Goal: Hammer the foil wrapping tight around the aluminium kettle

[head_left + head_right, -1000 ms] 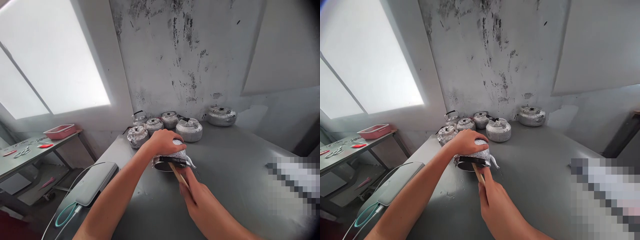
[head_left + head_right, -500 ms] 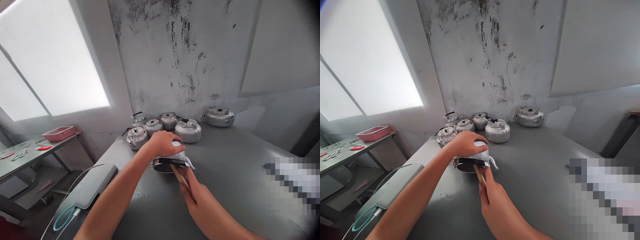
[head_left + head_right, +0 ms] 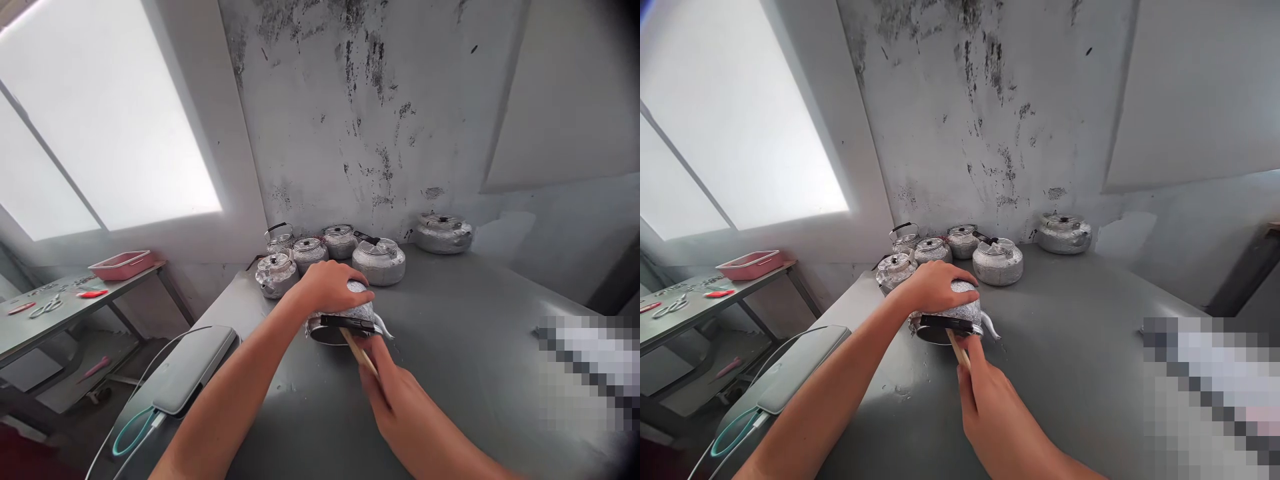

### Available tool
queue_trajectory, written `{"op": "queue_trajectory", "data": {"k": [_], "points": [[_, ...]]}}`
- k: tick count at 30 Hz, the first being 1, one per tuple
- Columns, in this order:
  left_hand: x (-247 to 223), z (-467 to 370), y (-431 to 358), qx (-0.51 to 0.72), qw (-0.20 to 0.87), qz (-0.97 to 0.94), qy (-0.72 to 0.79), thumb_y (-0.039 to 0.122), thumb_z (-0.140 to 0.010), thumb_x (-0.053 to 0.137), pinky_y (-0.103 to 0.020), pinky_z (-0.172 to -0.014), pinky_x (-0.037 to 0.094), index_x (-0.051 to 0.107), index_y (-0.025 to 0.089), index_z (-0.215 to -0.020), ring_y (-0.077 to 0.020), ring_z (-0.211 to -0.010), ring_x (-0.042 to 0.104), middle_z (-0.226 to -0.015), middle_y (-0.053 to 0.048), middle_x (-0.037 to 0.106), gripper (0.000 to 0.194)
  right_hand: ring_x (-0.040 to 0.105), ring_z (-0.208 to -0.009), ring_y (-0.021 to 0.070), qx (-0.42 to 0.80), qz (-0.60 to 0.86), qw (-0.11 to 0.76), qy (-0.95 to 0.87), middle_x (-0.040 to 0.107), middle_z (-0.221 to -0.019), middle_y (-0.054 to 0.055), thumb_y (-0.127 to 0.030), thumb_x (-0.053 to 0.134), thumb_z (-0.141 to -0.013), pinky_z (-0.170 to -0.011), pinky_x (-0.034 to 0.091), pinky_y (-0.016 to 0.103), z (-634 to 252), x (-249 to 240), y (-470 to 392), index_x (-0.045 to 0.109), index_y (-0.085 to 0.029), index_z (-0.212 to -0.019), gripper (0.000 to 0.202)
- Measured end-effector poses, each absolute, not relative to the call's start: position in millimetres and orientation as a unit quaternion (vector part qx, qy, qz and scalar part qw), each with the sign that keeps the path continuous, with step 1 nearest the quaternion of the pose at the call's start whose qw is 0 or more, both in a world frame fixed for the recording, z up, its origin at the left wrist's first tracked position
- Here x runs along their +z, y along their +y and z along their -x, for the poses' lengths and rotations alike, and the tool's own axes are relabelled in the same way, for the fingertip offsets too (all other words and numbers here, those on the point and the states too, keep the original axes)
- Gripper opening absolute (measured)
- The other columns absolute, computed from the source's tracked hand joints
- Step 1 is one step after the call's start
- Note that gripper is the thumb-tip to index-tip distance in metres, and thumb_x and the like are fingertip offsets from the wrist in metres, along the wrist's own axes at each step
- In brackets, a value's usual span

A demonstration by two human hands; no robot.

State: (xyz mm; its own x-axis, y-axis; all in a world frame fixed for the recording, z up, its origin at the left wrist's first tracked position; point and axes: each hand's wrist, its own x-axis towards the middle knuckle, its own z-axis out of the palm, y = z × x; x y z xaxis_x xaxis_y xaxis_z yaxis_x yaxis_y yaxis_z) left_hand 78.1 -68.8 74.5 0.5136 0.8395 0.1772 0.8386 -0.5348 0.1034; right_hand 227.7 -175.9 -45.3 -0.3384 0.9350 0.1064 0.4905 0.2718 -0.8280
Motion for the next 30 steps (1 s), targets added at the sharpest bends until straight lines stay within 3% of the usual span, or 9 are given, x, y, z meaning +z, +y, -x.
{"op": "queue_trajectory", "data": {"k": [7, 12, 17, 24, 30], "points": [[74.6, -77.8, -69.8, 0.107, 0.002, -0.871, 0.479, 0.06, -0.085, 0.053, -0.035, -0.08, 0.049, 0.076, 0.037, -0.113, -0.0258, -0.092, 0.068, -0.096, 0.001, 0.076, 0.043, 0.044, -0.056, 0.0154, 0.369, 0.492, 0.305, -0.727, 0.055, -0.071, -0.003, -0.034, 0.029, -0.103, -0.053, 0.036, 0.025, -228.3, -38.8, -178.5, 0.026, -0.027, -0.151, 0.048], [74.2, -78.6, -69.8, 0.111, -0.001, -0.871, 0.479, 0.059, -0.086, 0.054, -0.036, -0.084, 0.05, 0.076, 0.037, -0.112, -0.0264, -0.094, 0.068, -0.099, 0.001, 0.076, 0.041, 0.058, -0.067, 0.0184, 0.361, 0.476, 0.3, -0.744, 0.062, -0.083, 0.001, -0.028, 0.031, -0.102, -0.063, 0.042, 0.029, -227.7, -41.1, -179.2, 0.028, -0.028, -0.15, 0.048], [74.7, -78.8, -69.6, 0.107, -0.001, -0.87, 0.481, 0.059, -0.086, 0.055, -0.035, -0.086, 0.05, 0.076, 0.037, -0.112, -0.0266, -0.095, 0.068, -0.099, 0.001, 0.076, 0.041, 0.06, -0.072, 0.0191, 0.347, 0.474, 0.314, -0.746, 0.063, -0.088, 0.003, -0.031, 0.03, -0.102, -0.069, 0.044, 0.031, -229.0, -41.7, -178.7, 0.037, -0.026, -0.14, 0.039], [73.5, -75.8, -67.6, 0.106, 0.007, -0.874, 0.474, 0.059, -0.087, 0.053, -0.033, -0.082, 0.05, 0.075, 0.037, -0.114, -0.0252, -0.093, 0.068, -0.096, 0.001, 0.076, 0.042, 0.046, -0.06, 0.0163, 0.331, 0.484, 0.273, -0.763, 0.056, -0.075, -0.001, -0.033, 0.026, -0.103, -0.058, 0.033, 0.028, -231.2, -40.3, -177.3, 0.044, -0.026, -0.123, 0.028], [73.5, -76.7, -68.3, 0.105, -0.003, -0.875, 0.472, 0.06, -0.087, 0.051, -0.034, -0.081, 0.049, 0.075, 0.036, -0.114, -0.0255, -0.092, 0.068, -0.096, 0.001, 0.076, 0.043, 0.047, -0.06, 0.0168, 0.34, 0.482, 0.271, -0.761, 0.057, -0.076, -0.002, -0.03, 0.027, -0.103, -0.059, 0.034, 0.029, -229.9, -43.1, -176.7, 0.033, -0.026, -0.138, 0.036]]}}
